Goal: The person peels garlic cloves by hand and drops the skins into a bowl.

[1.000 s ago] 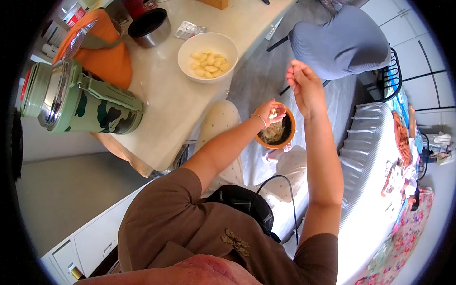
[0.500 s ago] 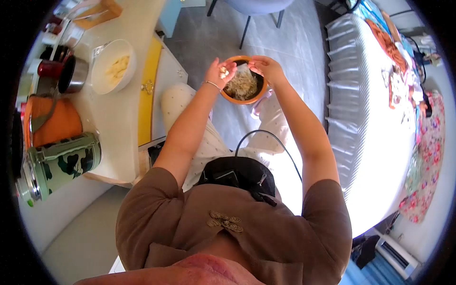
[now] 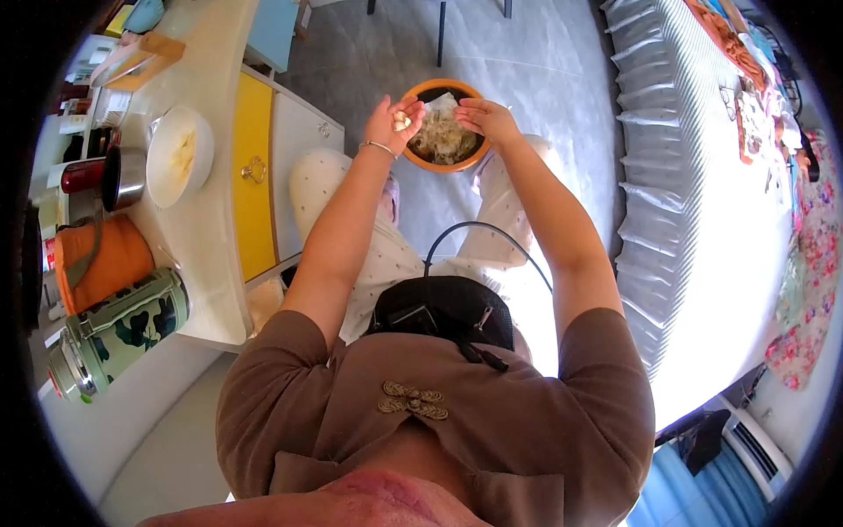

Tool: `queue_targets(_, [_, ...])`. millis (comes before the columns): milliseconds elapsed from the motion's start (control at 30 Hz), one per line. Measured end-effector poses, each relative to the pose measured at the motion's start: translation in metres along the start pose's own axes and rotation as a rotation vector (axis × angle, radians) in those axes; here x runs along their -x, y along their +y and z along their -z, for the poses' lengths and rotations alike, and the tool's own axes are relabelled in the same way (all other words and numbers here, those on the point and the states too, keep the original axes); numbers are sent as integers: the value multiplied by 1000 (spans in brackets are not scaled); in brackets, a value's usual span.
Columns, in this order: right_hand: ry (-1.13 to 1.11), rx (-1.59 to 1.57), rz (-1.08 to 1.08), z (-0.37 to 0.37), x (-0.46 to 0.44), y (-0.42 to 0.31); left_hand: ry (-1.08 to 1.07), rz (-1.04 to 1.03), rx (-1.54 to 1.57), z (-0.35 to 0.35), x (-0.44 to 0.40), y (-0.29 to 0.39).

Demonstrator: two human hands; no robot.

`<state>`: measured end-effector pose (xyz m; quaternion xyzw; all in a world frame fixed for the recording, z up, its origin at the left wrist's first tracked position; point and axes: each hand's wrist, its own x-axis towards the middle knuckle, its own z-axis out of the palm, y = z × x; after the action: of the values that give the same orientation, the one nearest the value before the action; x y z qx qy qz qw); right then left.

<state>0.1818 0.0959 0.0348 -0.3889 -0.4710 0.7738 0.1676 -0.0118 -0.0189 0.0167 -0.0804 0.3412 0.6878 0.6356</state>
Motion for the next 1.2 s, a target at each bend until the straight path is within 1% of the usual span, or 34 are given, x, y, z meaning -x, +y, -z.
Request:
queue_targets(100, [26, 36, 16, -1, 0, 2, 20, 2, -9, -1, -1, -1])
queue_targets(267, [35, 126, 105, -3, -9, 5, 25, 16, -43, 0, -2, -3])
queue_targets(400, [38, 204, 92, 0, -19, 12, 17, 41, -17, 3, -5, -5])
queue_targets(500, [30, 268, 124, -1, -22, 12, 15, 45, -45, 3, -4, -4])
queue_targets(567, [85, 423, 227, -5, -19, 8, 30, 41, -63, 1, -3, -5])
queue_targets(600, [84, 422, 227, -4, -20, 10, 45, 40, -80, 1, -3, -5])
queue_targets(667, [52, 310, 210, -2, -22, 13, 47, 42, -90, 1, -4, -6])
queue_targets(800, [51, 294, 221, -7, -19, 9, 38, 49, -116, 0, -6, -7])
queue_targets(833, [81, 280, 211, -11, -16, 6, 38, 48, -117, 0, -5, -7])
queue_targets(900, [109, 266, 197, -15, -15, 5, -57, 43, -121, -2, -1, -7])
queue_targets(967, [126, 375, 279, -15, -17, 8, -56, 56, -141, -7, 3, -7])
queue_targets(1100, [154, 466, 273, -29, 0, -1, -87, 116, -153, -9, 4, -9])
queue_targets(1167, [115, 464, 468, -35, 3, 3, -74, 132, -190, -11, 5, -11])
queue_targets(1200, [114, 463, 467, -36, 3, 3, -63, 148, -229, -11, 4, -13])
